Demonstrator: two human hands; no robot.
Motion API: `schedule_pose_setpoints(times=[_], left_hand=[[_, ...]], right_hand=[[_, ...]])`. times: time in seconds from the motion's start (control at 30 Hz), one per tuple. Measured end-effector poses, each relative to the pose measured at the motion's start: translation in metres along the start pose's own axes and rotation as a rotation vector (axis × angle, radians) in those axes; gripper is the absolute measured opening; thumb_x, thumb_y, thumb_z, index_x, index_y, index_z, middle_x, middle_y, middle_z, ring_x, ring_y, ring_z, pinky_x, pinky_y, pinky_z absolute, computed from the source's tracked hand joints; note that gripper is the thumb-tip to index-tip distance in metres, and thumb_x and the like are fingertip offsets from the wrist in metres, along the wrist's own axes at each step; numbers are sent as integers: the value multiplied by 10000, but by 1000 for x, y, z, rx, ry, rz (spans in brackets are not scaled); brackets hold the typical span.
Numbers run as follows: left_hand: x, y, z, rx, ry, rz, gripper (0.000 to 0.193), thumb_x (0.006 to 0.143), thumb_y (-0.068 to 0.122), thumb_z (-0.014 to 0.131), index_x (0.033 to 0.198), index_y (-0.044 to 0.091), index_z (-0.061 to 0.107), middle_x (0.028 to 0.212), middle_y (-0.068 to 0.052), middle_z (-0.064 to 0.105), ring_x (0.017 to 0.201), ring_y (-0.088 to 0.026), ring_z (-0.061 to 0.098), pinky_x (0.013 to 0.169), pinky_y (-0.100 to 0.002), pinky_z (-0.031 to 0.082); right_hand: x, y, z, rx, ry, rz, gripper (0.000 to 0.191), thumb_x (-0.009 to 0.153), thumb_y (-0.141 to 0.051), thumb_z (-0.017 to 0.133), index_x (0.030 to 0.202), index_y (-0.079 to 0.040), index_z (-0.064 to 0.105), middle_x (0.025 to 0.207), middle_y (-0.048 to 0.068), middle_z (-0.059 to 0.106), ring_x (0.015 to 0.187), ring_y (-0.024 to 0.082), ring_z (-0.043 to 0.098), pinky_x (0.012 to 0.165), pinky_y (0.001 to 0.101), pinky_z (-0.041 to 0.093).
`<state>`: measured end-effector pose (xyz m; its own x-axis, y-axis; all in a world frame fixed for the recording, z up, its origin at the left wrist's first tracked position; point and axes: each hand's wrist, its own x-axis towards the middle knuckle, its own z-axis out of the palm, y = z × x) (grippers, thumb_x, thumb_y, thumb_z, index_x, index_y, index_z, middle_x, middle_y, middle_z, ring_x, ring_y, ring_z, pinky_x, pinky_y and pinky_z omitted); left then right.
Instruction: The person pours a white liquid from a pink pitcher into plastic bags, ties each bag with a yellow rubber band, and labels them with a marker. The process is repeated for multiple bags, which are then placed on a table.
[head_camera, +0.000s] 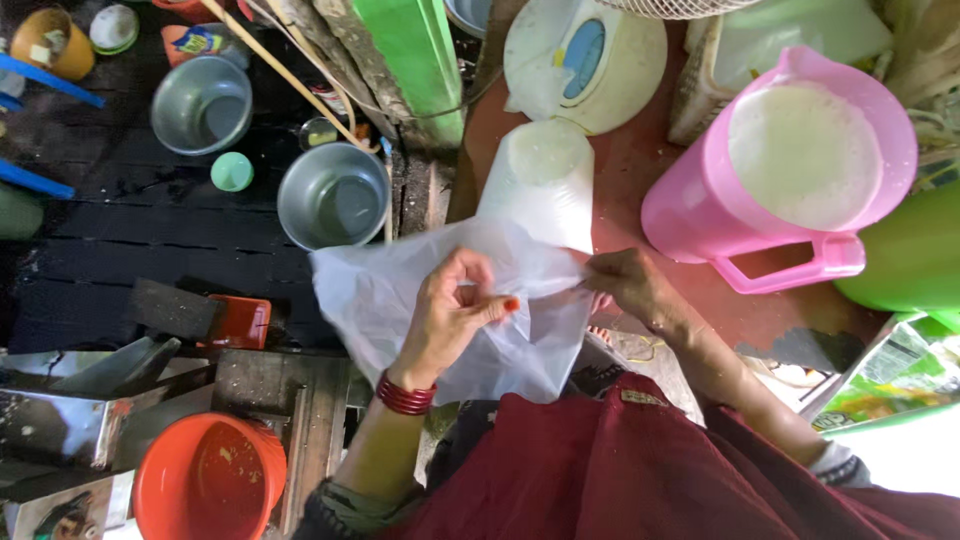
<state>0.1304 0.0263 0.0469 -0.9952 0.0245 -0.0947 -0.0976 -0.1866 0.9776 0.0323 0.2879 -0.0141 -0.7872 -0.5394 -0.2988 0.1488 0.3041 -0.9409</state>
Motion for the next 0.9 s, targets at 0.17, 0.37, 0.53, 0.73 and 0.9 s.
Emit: schedule_pose_setpoints(times=[0.17, 0.37, 0.53, 0.73, 0.9], left_hand=[[8, -18, 16, 970, -79, 327, 224, 869, -3, 698, 1058, 117, 695, 1239, -188, 603, 864, -194, 696, 771, -294, 613], [10, -22, 51, 1172, 97, 309, 469, 814, 15, 690, 1276, 43, 615, 1371, -206, 575, 1007, -394, 686, 809, -450, 569], [30, 12, 15, 1263, -18, 133, 583, 702, -34, 689, 1268, 74, 601, 1486, -133, 533, 1100, -387, 645, 882, -461, 548], [81, 27, 29, 1166, -178, 250, 574, 630, 47, 807, 1162, 43, 591, 1545, -238, 400, 1325, -399, 517, 1015, -424, 492], [139, 34, 48, 1218, -257, 189, 648, 632, 68, 815, 1223, 49, 549, 1630, -225, 338, 1351, -378, 522, 1061, -406, 485]], right_hand=[[-22, 13, 5, -357, 276, -165, 210, 896, -126, 601, 879, -24, 783, 709, 136, 717, 601, 217, 688, 605, 388, 549], [-44, 60, -8, -502, 521, -285, 160, 888, -112, 621, 900, 28, 698, 791, 197, 646, 657, 315, 585, 634, 411, 511], [-111, 71, -45, -9, 629, 107, 335, 972, -288, 603, 1148, -13, 676, 985, 64, 726, 878, 185, 670, 808, 333, 523], [-126, 18, -65, -154, 1057, -565, 535, 926, -237, 738, 1258, 37, 420, 1087, 121, 551, 1014, 213, 563, 861, 383, 477], [-96, 18, -84, 299, 1043, -496, 158, 978, -86, 768, 1013, -10, 634, 742, 62, 638, 595, 117, 569, 597, 269, 453]])
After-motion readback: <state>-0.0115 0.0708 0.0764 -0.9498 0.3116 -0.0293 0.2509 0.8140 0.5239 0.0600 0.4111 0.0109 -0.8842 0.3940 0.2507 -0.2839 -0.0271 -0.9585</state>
